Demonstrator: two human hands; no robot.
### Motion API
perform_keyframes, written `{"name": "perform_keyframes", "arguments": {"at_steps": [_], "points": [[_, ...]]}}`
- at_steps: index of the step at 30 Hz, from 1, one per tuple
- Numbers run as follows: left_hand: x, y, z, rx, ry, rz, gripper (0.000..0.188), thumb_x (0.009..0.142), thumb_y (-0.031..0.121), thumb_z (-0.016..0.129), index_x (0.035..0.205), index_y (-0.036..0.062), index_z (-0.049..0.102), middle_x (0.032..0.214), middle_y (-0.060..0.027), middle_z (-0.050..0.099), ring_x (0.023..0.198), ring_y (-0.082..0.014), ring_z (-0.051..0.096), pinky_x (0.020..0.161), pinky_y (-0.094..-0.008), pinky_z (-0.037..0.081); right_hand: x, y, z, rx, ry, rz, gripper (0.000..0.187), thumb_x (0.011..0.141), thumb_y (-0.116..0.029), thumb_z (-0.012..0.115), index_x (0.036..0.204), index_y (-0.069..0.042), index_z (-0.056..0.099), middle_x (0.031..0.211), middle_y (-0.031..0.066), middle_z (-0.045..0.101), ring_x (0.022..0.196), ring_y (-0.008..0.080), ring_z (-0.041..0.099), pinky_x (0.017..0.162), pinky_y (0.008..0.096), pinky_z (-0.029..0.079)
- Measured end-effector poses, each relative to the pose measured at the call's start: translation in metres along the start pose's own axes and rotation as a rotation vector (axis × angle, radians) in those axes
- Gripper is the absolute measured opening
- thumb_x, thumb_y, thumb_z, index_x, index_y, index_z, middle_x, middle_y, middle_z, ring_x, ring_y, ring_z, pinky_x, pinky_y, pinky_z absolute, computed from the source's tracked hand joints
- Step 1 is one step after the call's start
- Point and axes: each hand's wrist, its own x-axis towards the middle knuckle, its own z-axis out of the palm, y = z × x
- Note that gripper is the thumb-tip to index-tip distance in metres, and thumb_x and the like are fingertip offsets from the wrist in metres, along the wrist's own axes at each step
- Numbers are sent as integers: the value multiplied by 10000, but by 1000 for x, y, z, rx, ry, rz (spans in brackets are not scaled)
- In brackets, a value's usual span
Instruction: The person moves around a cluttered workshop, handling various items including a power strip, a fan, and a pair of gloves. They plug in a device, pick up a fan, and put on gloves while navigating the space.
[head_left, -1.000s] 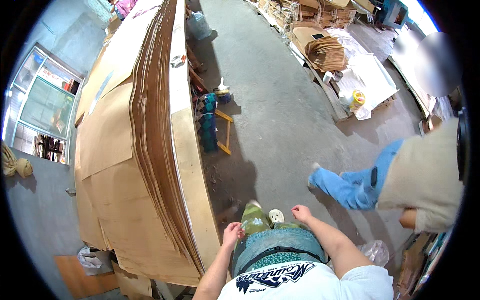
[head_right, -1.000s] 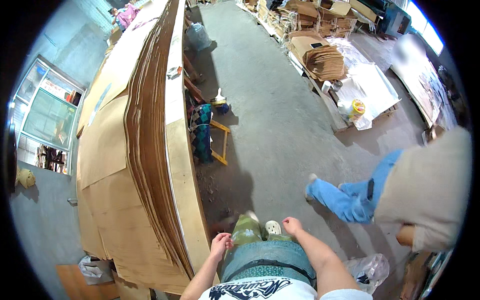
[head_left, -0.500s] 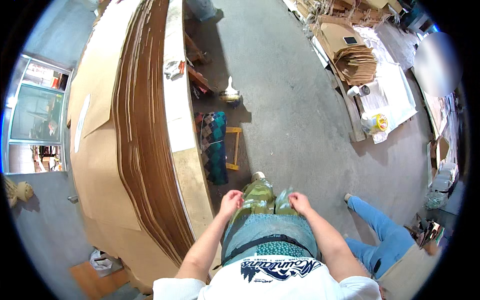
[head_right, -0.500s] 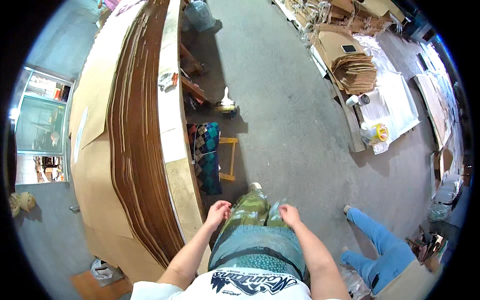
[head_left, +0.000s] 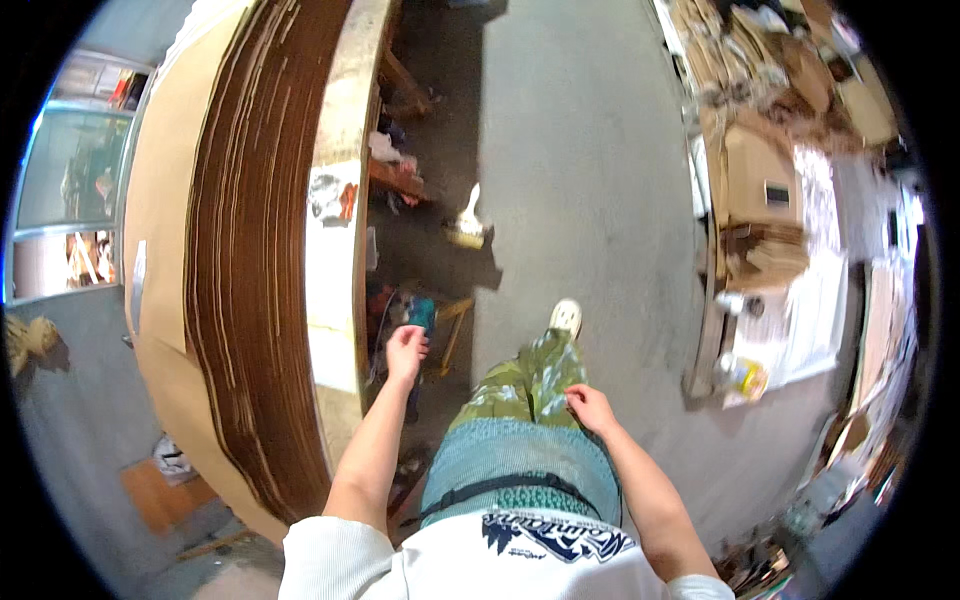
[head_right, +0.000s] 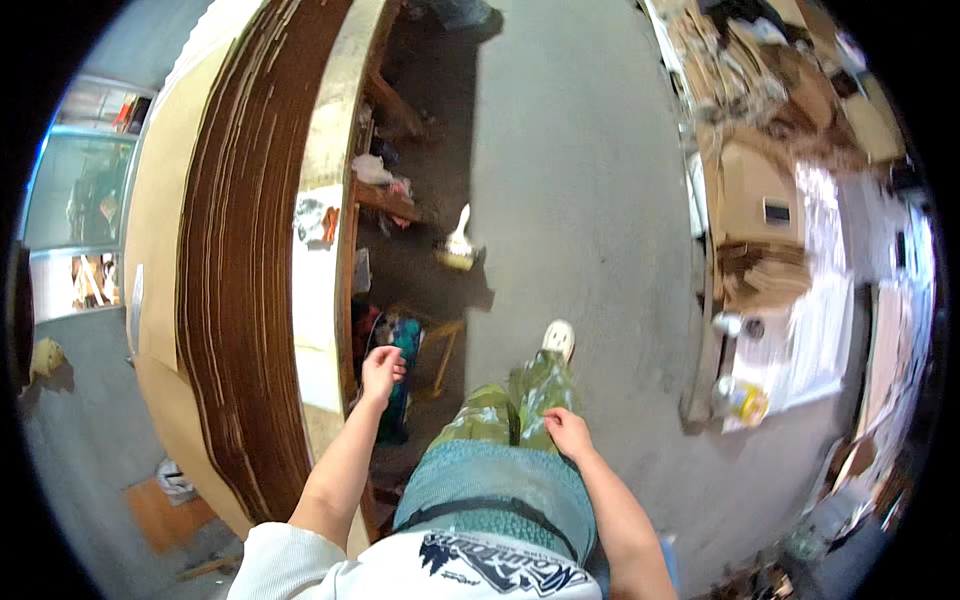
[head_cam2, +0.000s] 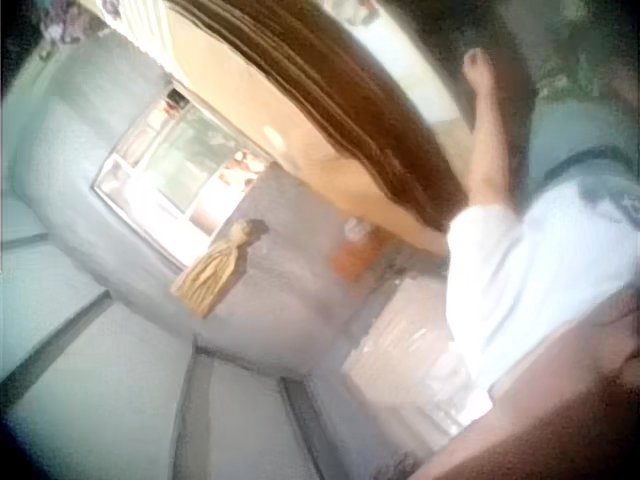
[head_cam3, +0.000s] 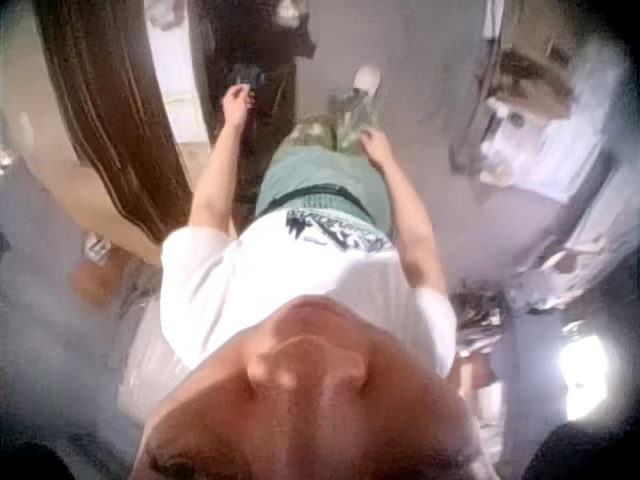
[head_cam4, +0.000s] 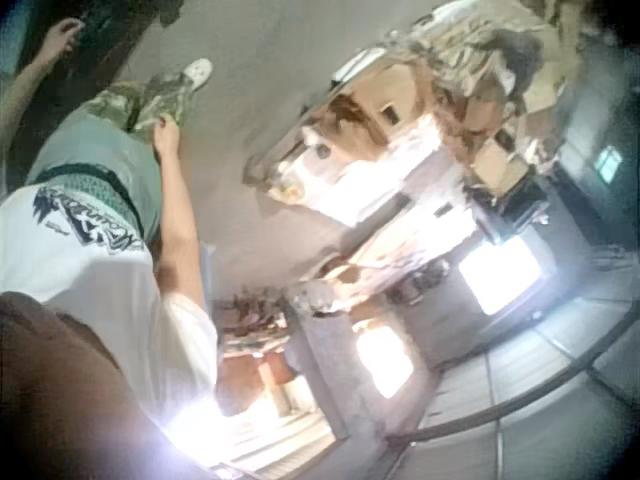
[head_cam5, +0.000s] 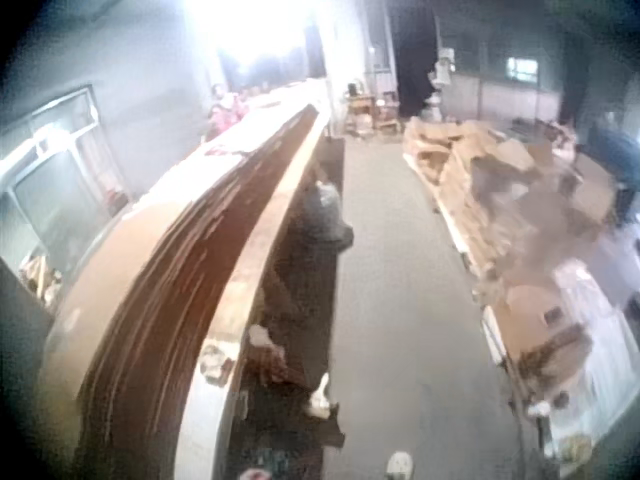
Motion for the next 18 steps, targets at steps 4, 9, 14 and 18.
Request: {"name": "perform_keyframes", "arguments": {"at_steps": [4, 9, 14, 18], "points": [[119, 70, -7, -15, 488, 304, 152, 920, 178, 637, 921, 27, 622, 831, -22, 626, 766, -107, 555, 711, -272, 475, 64, -60, -128, -266, 116, -15, 227, 921, -154, 555, 1066, -5, 647, 857, 91, 701, 753, 152, 662, 718, 293, 520], [232, 155, -30, -307, 859, 11, 455, 874, 346, 699, 1088, -33, 568, 1040, -127, 620, 893, -219, 586, 801, -346, 486, 162, -148, -221, -340, 74, -4, 201, 929, -109, 545, 1060, 13, 637, 843, 85, 694, 732, 127, 643, 694, 268, 514], [278, 140, -40, -181, 1053, -281, 354, 863, 292, 704, 795, -23, 558, 848, -108, 589, 763, -235, 674, 606, -345, 517, 265, -273, -232, -363, -15, -46, 213, 951, -122, 544, 1102, 11, 613, 925, 81, 685, 764, 121, 631, 693, 256, 513], [250, 270, -1, -754, 789, 31, 212, 882, 98, 617, 1026, -10, 503, 965, -79, 583, 937, -206, 603, 811, -330, 472, 316, -432, -188, -283, -190, -192, 212, 968, -126, 541, 1121, 2, 615, 960, 95, 688, 894, 150, 668, 785, 271, 524]]}}
